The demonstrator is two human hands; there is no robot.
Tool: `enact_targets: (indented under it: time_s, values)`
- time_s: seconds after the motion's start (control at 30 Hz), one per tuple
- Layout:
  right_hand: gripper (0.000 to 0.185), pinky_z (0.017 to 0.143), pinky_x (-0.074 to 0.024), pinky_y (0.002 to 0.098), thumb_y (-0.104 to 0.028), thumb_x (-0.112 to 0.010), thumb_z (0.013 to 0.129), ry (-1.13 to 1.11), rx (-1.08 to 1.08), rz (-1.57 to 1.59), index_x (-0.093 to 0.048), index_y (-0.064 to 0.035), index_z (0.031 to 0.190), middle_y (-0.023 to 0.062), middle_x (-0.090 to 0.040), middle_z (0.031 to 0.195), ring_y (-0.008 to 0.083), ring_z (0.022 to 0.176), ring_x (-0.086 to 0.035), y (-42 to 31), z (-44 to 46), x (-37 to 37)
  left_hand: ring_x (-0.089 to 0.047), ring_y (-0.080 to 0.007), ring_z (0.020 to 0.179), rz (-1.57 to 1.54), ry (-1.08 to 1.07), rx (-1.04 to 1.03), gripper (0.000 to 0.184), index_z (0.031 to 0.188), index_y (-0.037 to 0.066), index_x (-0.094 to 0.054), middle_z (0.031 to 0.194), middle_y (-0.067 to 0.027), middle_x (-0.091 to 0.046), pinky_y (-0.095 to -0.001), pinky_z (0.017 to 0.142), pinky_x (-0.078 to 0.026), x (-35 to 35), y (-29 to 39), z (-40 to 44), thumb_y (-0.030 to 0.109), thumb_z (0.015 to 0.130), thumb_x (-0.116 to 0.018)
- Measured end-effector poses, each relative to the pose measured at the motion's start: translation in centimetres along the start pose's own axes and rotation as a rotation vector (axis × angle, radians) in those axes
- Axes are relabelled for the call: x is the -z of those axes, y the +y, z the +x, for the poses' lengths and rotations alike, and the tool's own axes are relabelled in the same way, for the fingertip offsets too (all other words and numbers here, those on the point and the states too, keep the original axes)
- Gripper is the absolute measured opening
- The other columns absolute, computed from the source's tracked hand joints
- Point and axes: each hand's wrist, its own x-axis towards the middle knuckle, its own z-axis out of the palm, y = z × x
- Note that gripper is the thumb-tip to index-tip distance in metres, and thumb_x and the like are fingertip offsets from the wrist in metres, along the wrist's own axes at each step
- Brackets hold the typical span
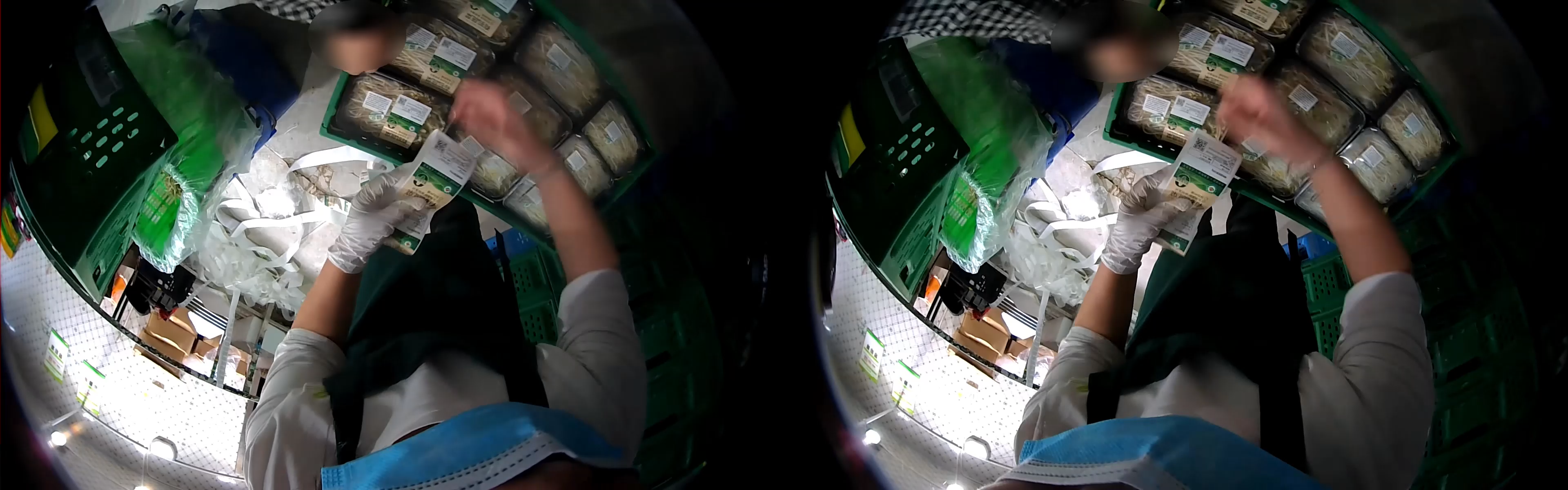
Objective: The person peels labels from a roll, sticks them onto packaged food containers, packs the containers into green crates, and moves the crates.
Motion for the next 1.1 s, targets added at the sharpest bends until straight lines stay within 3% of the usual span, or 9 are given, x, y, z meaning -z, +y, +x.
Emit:
enact_targets:
  time_s: [0.17,0.33,0.43,0.67,0.77,0.83,0.97,1.03,1.1]
  values:
    - [0.024,0.055,-0.0411,0.0288,-0.015,-0.061,0.072,-0.025,-0.331,-0.522,-0.051,-0.0003,0.087,0.0141,-0.053,0.065,0.0214,0.059,-0.054,-5.3,-7.1,-3.1,-0.052,-0.0069,0.063,0.337,-0.074,-0.075,0.012,0.086,0.001,-0.057,0.076,-0.0016,-0.057,-0.0189,0.054,-0.044,-3.7,0.1,0.6,0.001,0.074,-0.058]
    - [0.011,0.057,-0.0441,0.0274,-0.008,-0.060,0.072,0.272,-0.182,-0.449,-0.055,-0.0020,0.080,0.0103,-0.057,0.068,0.0183,0.062,-0.057,-5.7,-10.6,-2.4,-0.051,-0.0082,0.072,0.413,0.042,0.318,0.013,0.082,0.003,-0.053,0.084,-0.0025,-0.056,-0.0208,0.059,-0.044,-7.6,-0.6,1.4,0.004,0.072,-0.062]
    - [0.007,0.059,-0.0455,0.0252,-0.006,-0.060,0.072,0.562,-0.019,-0.663,-0.056,-0.0044,0.077,0.0065,-0.058,0.071,0.0151,0.064,-0.056,-4.3,-11.1,4.0,-0.051,-0.0081,0.068,0.717,-0.152,0.024,0.012,0.079,0.004,-0.054,0.077,-0.0001,-0.056,-0.0209,0.059,-0.042,-6.7,-4.4,1.7,0.006,0.071,-0.063]
    - [0.044,0.074,-0.0421,0.0385,-0.033,-0.061,0.071,0.723,0.157,-1.569,-0.050,-0.0020,0.099,0.0166,-0.054,0.094,0.0318,0.090,-0.050,2.3,-5.1,20.6,-0.051,-0.0067,0.060,0.588,-0.007,0.293,0.011,0.080,0.001,-0.058,0.071,-0.0035,-0.059,-0.0194,0.053,-0.042,-6.0,-5.8,2.1,0.006,0.071,-0.063]
    - [0.058,0.086,-0.0346,0.0398,-0.025,-0.055,0.076,0.810,-0.256,-1.596,-0.029,-0.0032,0.124,0.0186,-0.040,0.113,0.0329,0.102,-0.040,0.9,-4.7,17.0,-0.056,-0.0102,0.063,0.647,-0.025,0.334,0.015,0.084,-0.001,-0.056,0.078,-0.0068,-0.060,-0.0220,0.055,-0.046,-4.3,-7.3,2.5,0.005,0.071,-0.062]
    - [0.059,0.076,-0.0412,0.0404,-0.038,-0.061,0.069,1.035,0.183,-1.648,-0.041,-0.0021,0.112,0.0212,-0.046,0.105,0.0378,0.089,-0.048,1.4,-5.8,15.6,-0.055,-0.0106,0.073,0.268,-0.159,0.143,0.020,0.089,0.000,-0.053,0.086,-0.0075,-0.059,-0.0228,0.061,-0.046,-3.8,-7.7,2.0,0.003,0.071,-0.063]
    - [0.035,0.078,-0.0436,0.0310,-0.026,-0.060,0.075,0.159,-0.097,0.091,-0.049,-0.0039,0.101,0.0090,-0.053,0.094,0.0177,0.087,-0.052,-0.8,-10.9,4.7,-0.049,-0.0166,0.091,0.328,-0.301,-0.060,0.026,0.100,0.003,-0.047,0.107,-0.0103,-0.049,-0.0270,0.081,-0.043,-3.2,-7.4,1.5,-0.001,0.075,-0.054]
    - [0.022,0.059,-0.0437,0.0274,-0.017,-0.061,0.074,0.133,-0.033,-0.366,-0.052,-0.0015,0.087,0.0091,-0.055,0.077,0.0155,0.067,-0.055,-2.5,-13.0,0.5,-0.049,-0.0158,0.091,-0.003,-0.281,0.087,0.030,0.104,0.002,-0.047,0.109,-0.0100,-0.049,-0.0263,0.077,-0.044,-3.2,-7.3,1.1,-0.001,0.075,-0.054]
    - [0.017,0.053,-0.0406,0.0311,-0.011,-0.059,0.073,0.112,-0.147,-0.420,-0.051,-0.0001,0.084,0.0139,-0.053,0.067,0.0252,0.057,-0.053,-2.8,-13.9,-0.9,-0.053,-0.0141,0.082,0.657,-0.223,0.087,0.022,0.098,0.000,-0.052,0.097,-0.0078,-0.055,-0.0239,0.069,-0.046,-4.1,-5.7,0.5,0.002,0.076,-0.055]
